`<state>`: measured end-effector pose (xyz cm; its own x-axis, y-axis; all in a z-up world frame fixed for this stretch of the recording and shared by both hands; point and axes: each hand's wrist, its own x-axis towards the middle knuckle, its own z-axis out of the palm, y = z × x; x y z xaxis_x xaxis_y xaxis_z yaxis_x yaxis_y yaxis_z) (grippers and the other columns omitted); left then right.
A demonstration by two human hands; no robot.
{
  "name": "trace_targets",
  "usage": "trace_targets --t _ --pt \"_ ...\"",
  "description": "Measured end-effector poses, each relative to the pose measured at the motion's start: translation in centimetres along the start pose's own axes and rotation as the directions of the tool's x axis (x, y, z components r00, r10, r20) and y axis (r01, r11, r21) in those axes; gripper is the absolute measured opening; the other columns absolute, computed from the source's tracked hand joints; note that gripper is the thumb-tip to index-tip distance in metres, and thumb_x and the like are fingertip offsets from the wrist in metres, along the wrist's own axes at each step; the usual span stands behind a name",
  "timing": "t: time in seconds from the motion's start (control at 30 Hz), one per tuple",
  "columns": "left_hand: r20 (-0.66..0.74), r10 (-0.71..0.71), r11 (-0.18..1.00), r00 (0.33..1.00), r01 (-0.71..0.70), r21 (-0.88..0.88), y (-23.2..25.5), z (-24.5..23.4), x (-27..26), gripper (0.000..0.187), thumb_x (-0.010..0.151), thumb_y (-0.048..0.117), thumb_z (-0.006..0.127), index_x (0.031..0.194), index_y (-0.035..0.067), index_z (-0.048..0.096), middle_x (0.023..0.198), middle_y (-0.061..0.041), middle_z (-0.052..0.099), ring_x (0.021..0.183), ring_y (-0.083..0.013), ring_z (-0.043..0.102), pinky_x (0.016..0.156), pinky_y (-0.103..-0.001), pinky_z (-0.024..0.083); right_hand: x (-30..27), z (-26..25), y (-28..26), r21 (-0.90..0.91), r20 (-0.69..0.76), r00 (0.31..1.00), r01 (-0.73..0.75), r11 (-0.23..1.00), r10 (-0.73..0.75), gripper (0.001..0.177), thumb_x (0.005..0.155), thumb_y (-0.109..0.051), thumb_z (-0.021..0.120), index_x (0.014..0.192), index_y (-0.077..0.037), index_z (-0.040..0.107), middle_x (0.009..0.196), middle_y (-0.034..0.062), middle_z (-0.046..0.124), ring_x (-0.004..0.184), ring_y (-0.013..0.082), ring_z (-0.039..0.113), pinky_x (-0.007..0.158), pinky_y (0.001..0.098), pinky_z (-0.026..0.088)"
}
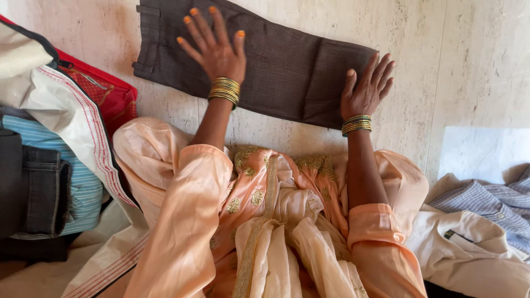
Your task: The person sits on the floor and folds a pair of dark brown trousers by hand. They smooth the fabric, fold the legs together, and then fold the garment into a compact rectangular shape before placing it into a red bag.
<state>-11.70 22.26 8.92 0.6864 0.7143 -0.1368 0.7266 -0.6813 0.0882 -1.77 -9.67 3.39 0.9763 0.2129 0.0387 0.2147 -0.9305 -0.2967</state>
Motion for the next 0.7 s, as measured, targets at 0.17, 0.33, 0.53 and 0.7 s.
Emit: trace_targets --t 0.17,0.33,0.53,0.7 --pt "0.079 0.585 0.811 0.807 -0.582 -0.064 10.4 4.8 -6.5 0.083 0.1 0.074 0.022 0.167 0.026 0.011 0.174 -0.012 0.006 0.161 -0.0315 0.005 0.126 -0.061 -0.001 -1.1 1.2 -3.6 -0.139 0.147 0.953 0.283 0.949 -0.263 0.072 0.111 -0.055 0.029 0.168 -0.012 0.017 0.174 0.0155 0.009 0.16 0.0331 0.002 0.129 0.0538 0.002" --pt "-0.046 0.644 0.747 0.764 -0.64 -0.179 12.0 10.1 -8.4 0.085 0.101 0.074 0.02 0.166 0.019 0.015 0.17 -0.015 0.02 0.159 -0.0306 0.014 0.126 -0.058 0.004 -0.7 1.1 -4.5 -0.195 0.267 0.95 0.219 0.956 -0.163 0.073 0.104 -0.052 0.035 0.165 -0.015 0.019 0.172 0.0121 0.011 0.158 0.0309 0.005 0.125 0.0533 0.0" --pt "-0.074 0.608 0.761 0.79 -0.607 -0.228 11.4 10.1 -9.3 0.085 0.102 0.072 0.026 0.165 0.016 0.015 0.17 -0.016 0.019 0.159 -0.0319 0.013 0.126 -0.058 0.005 -0.4 1.7 -0.9 0.06 -0.121 0.967 0.231 0.971 -0.223 0.047 0.11 -0.039 0.052 0.151 -0.016 0.056 0.169 0.016 0.033 0.158 0.0369 0.023 0.127 0.0571 0.023" --pt "-0.151 0.62 0.729 0.77 -0.637 -0.253 12.4 10.3 -12.0 0.084 0.102 0.07 0.027 0.164 0.015 0.015 0.171 -0.015 0.015 0.159 -0.0332 0.012 0.127 -0.06 0.007 -0.7 -0.5 4.5 0.266 -0.025 0.974 -0.211 0.941 0.225 0.065 0.09 -0.049 0.08 0.129 0.0 0.064 0.118 0.0244 0.065 0.094 0.0331 0.069 0.082 0.0465 0.057"
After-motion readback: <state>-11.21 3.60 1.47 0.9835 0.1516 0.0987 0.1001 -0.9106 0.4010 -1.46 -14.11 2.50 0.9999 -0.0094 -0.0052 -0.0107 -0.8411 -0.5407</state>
